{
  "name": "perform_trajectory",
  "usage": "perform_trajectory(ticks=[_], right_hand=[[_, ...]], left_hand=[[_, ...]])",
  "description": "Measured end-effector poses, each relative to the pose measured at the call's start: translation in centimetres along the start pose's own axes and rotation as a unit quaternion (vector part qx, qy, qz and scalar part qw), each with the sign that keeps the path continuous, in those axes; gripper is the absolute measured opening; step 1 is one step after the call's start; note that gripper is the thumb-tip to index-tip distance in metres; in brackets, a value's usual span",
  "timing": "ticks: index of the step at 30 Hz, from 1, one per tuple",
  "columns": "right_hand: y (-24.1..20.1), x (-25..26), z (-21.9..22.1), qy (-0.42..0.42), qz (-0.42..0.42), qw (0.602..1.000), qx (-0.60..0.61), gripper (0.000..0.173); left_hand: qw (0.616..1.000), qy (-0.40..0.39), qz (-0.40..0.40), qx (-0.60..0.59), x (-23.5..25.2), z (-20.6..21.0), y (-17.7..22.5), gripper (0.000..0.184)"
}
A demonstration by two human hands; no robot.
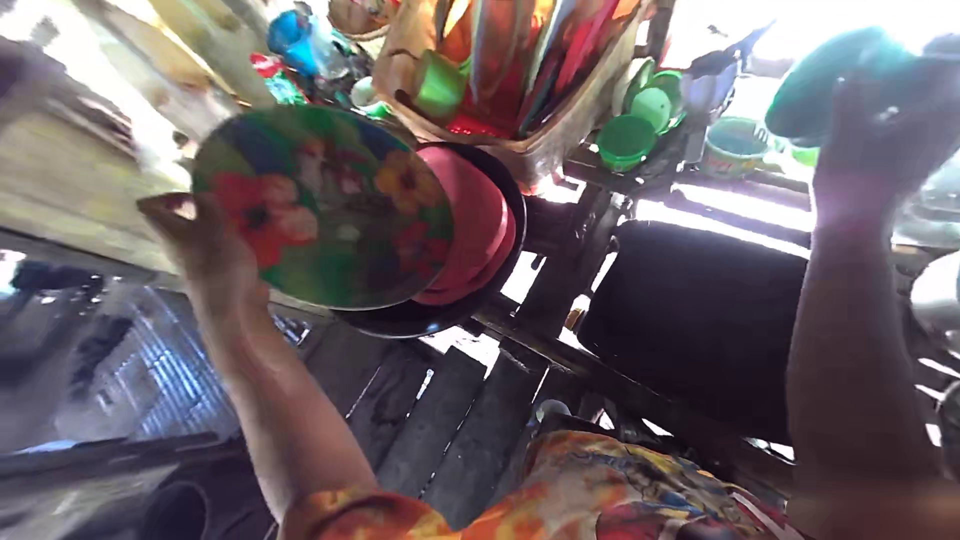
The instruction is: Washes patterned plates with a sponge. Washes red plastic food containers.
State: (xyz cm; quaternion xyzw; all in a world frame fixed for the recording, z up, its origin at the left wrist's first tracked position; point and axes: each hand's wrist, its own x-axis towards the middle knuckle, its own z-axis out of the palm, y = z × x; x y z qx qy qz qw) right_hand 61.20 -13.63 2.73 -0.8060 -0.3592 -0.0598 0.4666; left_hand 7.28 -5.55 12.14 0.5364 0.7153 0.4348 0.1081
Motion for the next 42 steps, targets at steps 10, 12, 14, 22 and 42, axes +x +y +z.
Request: perform_trajectory(ticks=[10, 12, 14, 22, 42], right_hand=[[-20.3, -8.1, -1.3, -0.120, -0.278, 0.916, 0.263, 0.034], [-22.6, -9.2, 0.8, -0.186, -0.291, 0.890, 0.297, 0.033], [-23.9, -10.9, 2.1, -0.226, -0.296, 0.864, 0.337, 0.034], [-20.3, -15.4, 0.6, -0.242, -0.528, 0.773, 0.255, 0.018], [-18.9, -7.6, -7.6, -0.301, -0.599, 0.735, -0.103, 0.005]], left_hand=[[0.919, 0.124, 0.201, -0.315, -14.4, 4.0, 6.3, 0.030], [0.909, 0.124, 0.187, -0.350, -17.4, 4.8, 7.9, 0.032], [0.913, 0.112, 0.175, -0.350, -19.3, 4.7, 9.0, 0.036], [0.852, 0.141, 0.076, -0.498, -17.5, 4.6, 7.7, 0.029], [0.779, 0.004, -0.110, -0.618, -18.9, 6.1, 5.3, 0.029]])
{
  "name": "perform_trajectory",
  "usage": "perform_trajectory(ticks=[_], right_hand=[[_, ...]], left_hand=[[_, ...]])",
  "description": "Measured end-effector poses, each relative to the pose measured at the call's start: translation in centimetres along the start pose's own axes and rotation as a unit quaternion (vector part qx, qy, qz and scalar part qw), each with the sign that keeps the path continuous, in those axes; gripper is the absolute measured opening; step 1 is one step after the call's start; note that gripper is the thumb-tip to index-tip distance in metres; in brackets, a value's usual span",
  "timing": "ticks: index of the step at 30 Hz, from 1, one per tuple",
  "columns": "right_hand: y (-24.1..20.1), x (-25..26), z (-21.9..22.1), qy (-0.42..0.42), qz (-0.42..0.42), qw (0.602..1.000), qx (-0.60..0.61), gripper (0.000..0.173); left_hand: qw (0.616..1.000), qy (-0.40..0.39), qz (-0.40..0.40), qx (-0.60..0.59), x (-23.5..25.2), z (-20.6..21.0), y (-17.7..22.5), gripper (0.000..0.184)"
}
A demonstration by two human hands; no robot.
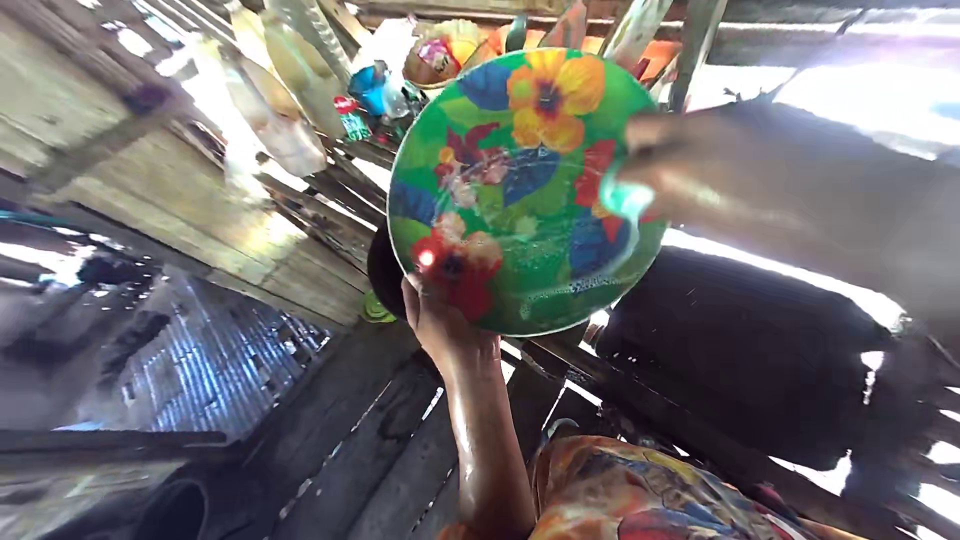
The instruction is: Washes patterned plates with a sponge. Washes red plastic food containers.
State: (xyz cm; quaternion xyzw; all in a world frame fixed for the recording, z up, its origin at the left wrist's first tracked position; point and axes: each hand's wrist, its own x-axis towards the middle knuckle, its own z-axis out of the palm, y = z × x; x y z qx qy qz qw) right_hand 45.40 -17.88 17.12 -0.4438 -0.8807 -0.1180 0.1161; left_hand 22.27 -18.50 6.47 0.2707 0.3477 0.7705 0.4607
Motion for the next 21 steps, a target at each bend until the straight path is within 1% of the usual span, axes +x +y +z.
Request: perform_trajectory(ticks=[1, 2, 4, 5, 6, 7, 8, 9, 10, 11, 12, 13, 14, 15, 16, 17, 18, 19, 20, 21], right_hand=[[1.1, 0.8, 0.2, 0.022, 0.041, 0.999, -0.013, 0.010], [1.8, 2.1, 0.7, 0.058, 0.076, 0.995, -0.012, 0.018], [1.7, 4.7, 2.2, 0.128, 0.109, 0.985, 0.035, 0.028], [1.0, 5.8, 2.9, 0.152, 0.091, 0.982, 0.066, 0.027], [0.1, 6.4, 3.7, 0.158, 0.044, 0.982, 0.093, 0.024], [-1.0, 6.5, 4.5, 0.153, -0.025, 0.981, 0.114, 0.020], [-2.0, 6.0, 5.1, 0.130, -0.091, 0.979, 0.126, 0.016], [-2.7, 5.1, 5.2, 0.100, -0.133, 0.978, 0.123, 0.016], [-2.7, 3.8, 5.1, 0.082, -0.136, 0.981, 0.113, 0.018], [-2.0, 2.3, 4.8, 0.089, -0.101, 0.985, 0.105, 0.018], [-0.8, 0.7, 4.4, 0.107, -0.032, 0.990, 0.089, 0.019], [0.8, -0.6, 3.9, 0.124, 0.067, 0.987, 0.077, 0.021], [2.5, -1.7, 3.6, 0.153, 0.177, 0.969, 0.084, 0.025], [3.9, -2.6, 3.6, 0.190, 0.277, 0.934, 0.121, 0.031], [5.0, -3.4, 4.6, 0.244, 0.342, 0.890, 0.178, 0.035], [5.5, -3.6, 5.9, 0.302, 0.378, 0.835, 0.263, 0.034], [5.3, -3.2, 7.6, 0.355, 0.380, 0.772, 0.365, 0.028], [4.5, -2.6, 9.3, 0.391, 0.351, 0.699, 0.486, 0.019], [3.1, -1.9, 10.7, 0.404, 0.306, 0.620, 0.598, 0.016], [1.2, -1.6, 11.9, 0.396, 0.266, 0.562, 0.676, 0.019]], left_hand=[[1.000, -0.001, 0.003, 0.017, -0.5, 0.2, 0.1, 0.029], [0.999, -0.014, 0.006, 0.040, -1.1, 0.6, 0.3, 0.030], [0.994, -0.045, 0.016, 0.095, -2.3, 1.8, 0.4, 0.030], [0.992, -0.054, 0.029, 0.113, -2.5, 2.6, 0.3, 0.029], [0.990, -0.061, 0.038, 0.120, -2.3, 3.1, -0.1, 0.027], [0.991, -0.060, 0.042, 0.112, -1.6, 3.5, -0.6, 0.026], [0.992, -0.062, 0.030, 0.102, -0.7, 3.4, -1.3, 0.025], [0.994, -0.062, 0.007, 0.090, 0.2, 3.0, -1.9, 0.026], [0.995, -0.056, -0.022, 0.079, 1.1, 2.5, -2.4, 0.026], [0.996, -0.043, -0.050, 0.061, 1.8, 2.0, -2.5, 0.025], [0.997, -0.024, -0.066, 0.044, 2.3, 1.7, -2.4, 0.024], [0.997, -0.011, -0.066, 0.031, 2.6, 1.4, -2.2, 0.021], [0.998, -0.004, -0.055, 0.027, 2.9, 1.1, -2.0, 0.019], [0.998, -0.001, -0.047, 0.040, 2.9, 0.9, -1.8, 0.020], [0.998, 0.000, -0.042, 0.051, 2.8, 0.7, -1.7, 0.021], [0.997, 0.002, -0.045, 0.060, 2.7, 0.9, -1.7, 0.022], [0.996, 0.003, -0.057, 0.064, 2.5, 1.2, -1.9, 0.023], [0.995, 0.008, -0.075, 0.072, 2.2, 1.6, -2.2, 0.023], [0.992, 0.007, -0.095, 0.085, 2.0, 2.1, -2.7, 0.024], [0.989, 0.005, -0.112, 0.098, 1.8, 2.6, -3.3, 0.024]])
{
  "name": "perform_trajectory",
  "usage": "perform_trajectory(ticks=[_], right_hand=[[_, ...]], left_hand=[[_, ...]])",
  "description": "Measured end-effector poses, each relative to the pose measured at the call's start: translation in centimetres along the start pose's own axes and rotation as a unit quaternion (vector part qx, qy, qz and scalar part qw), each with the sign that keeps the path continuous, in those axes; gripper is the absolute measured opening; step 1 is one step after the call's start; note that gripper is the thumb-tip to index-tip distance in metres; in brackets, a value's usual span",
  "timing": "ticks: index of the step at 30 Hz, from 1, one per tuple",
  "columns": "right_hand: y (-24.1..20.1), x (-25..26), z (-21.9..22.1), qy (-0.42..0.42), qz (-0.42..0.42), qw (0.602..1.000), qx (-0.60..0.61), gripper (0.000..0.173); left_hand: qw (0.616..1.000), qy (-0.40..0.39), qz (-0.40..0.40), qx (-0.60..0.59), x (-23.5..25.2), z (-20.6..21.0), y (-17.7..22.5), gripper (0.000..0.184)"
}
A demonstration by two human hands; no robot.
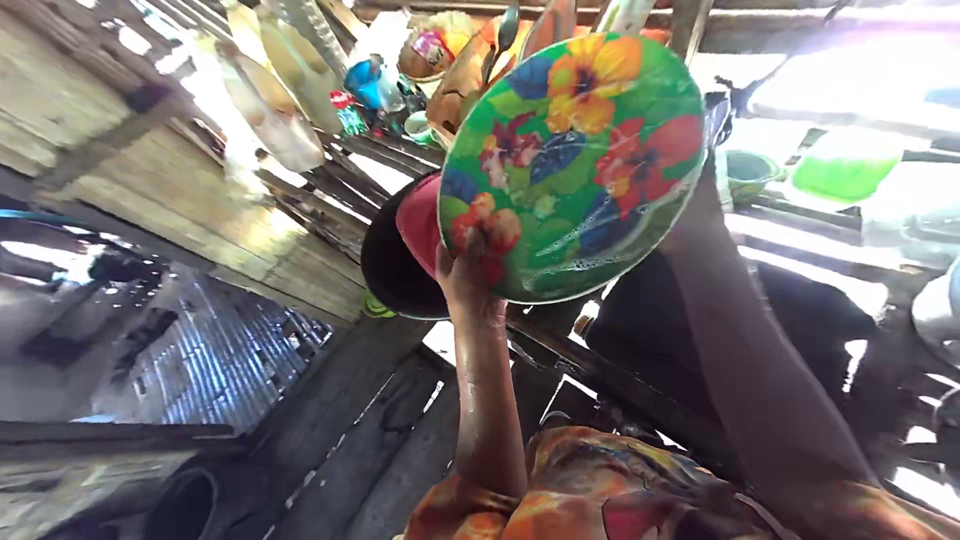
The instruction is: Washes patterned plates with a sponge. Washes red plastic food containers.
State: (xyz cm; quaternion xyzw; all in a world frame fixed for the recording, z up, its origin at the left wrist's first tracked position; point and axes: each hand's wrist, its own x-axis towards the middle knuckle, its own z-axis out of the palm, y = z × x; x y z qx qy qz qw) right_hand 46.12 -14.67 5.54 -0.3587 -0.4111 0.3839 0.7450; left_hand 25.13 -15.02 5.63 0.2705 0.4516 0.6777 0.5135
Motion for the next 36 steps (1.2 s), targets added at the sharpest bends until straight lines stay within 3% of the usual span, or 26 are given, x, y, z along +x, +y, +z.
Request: perform_trajectory(ticks=[1, 3, 5, 7, 10, 12, 15, 18, 21, 24, 26, 27, 33, 36], right_hand=[[0.8, -1.7, 1.0, -0.025, 0.023, 0.999, 0.042, 0.024], [1.0, -4.5, 2.8, -0.110, 0.018, 0.993, -0.035, 0.035], [1.3, -5.9, 2.5, -0.239, -0.043, 0.963, -0.119, 0.026], [1.5, -6.3, 0.3, -0.307, -0.058, 0.934, -0.174, 0.019], [0.5, -5.6, -3.6, -0.233, -0.026, 0.925, -0.301, 0.019], [-0.9, -4.8, -5.5, -0.156, -0.002, 0.912, -0.380, 0.028], [-2.5, -3.2, -7.2, -0.128, 0.048, 0.894, -0.427, 0.032], [-1.6, -0.4, -5.2, -0.151, 0.134, 0.907, -0.369, 0.034], [1.1, 2.9, -1.7, -0.173, 0.212, 0.901, -0.337, 0.030], [4.1, 5.3, 1.3, -0.215, 0.291, 0.856, -0.370, 0.058], [6.0, 6.2, 2.5, -0.253, 0.295, 0.821, -0.418, 0.076], [6.7, 6.7, 3.2, -0.265, 0.295, 0.804, -0.443, 0.077], [8.4, 7.9, 5.3, -0.257, 0.228, 0.754, -0.560, 0.053], [7.9, 7.8, 6.4, -0.265, 0.189, 0.767, -0.553, 0.046]], left_hand=[[1.000, -0.004, -0.015, 0.016, -0.1, 0.6, -0.5, 0.024], [0.998, -0.034, -0.031, 0.048, -0.5, 0.9, -0.9, 0.027], [0.996, -0.057, -0.018, 0.064, -1.6, 0.4, 0.0, 0.029], [0.998, -0.052, 0.013, 0.033, -2.0, 0.3, 1.3, 0.027], [0.997, -0.051, 0.047, -0.017, -2.1, -1.0, 2.6, 0.024], [0.996, -0.035, 0.074, -0.028, -1.8, -3.6, 3.8, 0.021], [0.987, 0.005, 0.157, -0.044, -0.6, -9.2, 5.6, 0.020], [0.975, 0.064, 0.209, -0.043, 0.2, -14.1, 7.4, 0.020], [0.972, 0.095, 0.213, -0.043, 0.9, -16.9, 8.0, 0.022], [0.965, 0.132, 0.223, -0.034, 1.2, -19.4, 6.7, 0.025], [0.959, 0.184, 0.214, -0.022, 1.0, -20.0, 5.7, 0.024], [0.957, 0.203, 0.204, -0.020, 1.0, -20.2, 5.3, 0.023], [0.953, 0.251, 0.168, -0.031, 1.3, -21.2, 3.8, 0.023], [0.948, 0.265, 0.168, -0.044, 1.3, -21.0, 3.2, 0.022]])
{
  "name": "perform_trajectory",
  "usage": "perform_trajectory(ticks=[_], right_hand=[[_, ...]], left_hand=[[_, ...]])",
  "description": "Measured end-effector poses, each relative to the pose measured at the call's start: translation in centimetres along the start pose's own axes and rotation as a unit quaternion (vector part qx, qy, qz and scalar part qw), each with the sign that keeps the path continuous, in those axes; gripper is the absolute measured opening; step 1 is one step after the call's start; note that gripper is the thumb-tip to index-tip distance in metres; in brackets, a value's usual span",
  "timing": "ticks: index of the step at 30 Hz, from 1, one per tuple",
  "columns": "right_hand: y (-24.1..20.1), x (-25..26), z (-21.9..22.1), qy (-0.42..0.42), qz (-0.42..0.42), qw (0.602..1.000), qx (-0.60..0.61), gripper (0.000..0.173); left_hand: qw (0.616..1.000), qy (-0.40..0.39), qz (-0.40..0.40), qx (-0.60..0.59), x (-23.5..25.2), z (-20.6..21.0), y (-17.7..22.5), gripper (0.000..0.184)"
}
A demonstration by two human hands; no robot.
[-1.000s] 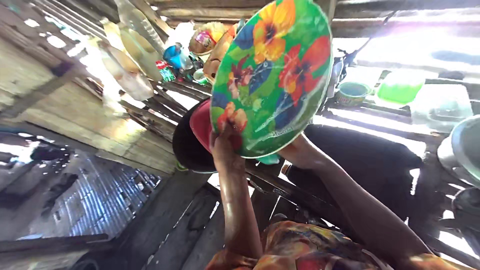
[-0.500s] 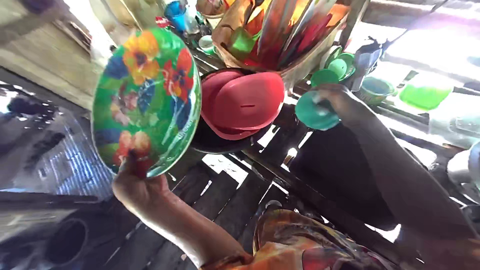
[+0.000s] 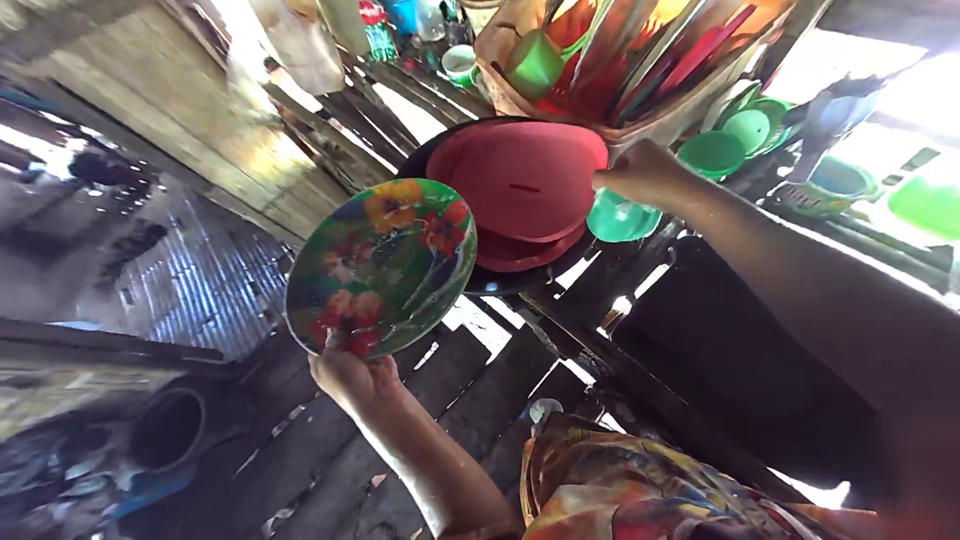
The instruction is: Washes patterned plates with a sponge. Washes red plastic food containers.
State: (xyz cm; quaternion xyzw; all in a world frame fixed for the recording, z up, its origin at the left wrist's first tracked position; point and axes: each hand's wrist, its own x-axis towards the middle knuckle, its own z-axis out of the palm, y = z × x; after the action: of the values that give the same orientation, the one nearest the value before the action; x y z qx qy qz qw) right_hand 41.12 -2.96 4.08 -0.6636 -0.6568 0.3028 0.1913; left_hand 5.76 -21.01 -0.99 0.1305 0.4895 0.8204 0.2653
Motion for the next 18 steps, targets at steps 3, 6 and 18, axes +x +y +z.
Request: perform_trajectory(ticks=[3, 6, 18], right_hand=[[-1.7, -1.5, -0.2, -0.078, -0.017, 0.995, 0.060, 0.043], [-2.1, -1.8, 0.1, -0.193, -0.089, 0.973, -0.090, 0.050], [-7.7, 0.6, 1.1, -0.111, -0.101, 0.926, -0.346, 0.058]], left_hand=[[1.000, 0.006, -0.001, -0.008, -0.3, -0.2, -0.4, 0.022], [1.000, 0.000, 0.000, -0.012, -0.4, -0.8, -0.5, 0.021], [0.997, 0.077, 0.016, -0.009, -1.3, -2.5, -1.2, 0.022]])
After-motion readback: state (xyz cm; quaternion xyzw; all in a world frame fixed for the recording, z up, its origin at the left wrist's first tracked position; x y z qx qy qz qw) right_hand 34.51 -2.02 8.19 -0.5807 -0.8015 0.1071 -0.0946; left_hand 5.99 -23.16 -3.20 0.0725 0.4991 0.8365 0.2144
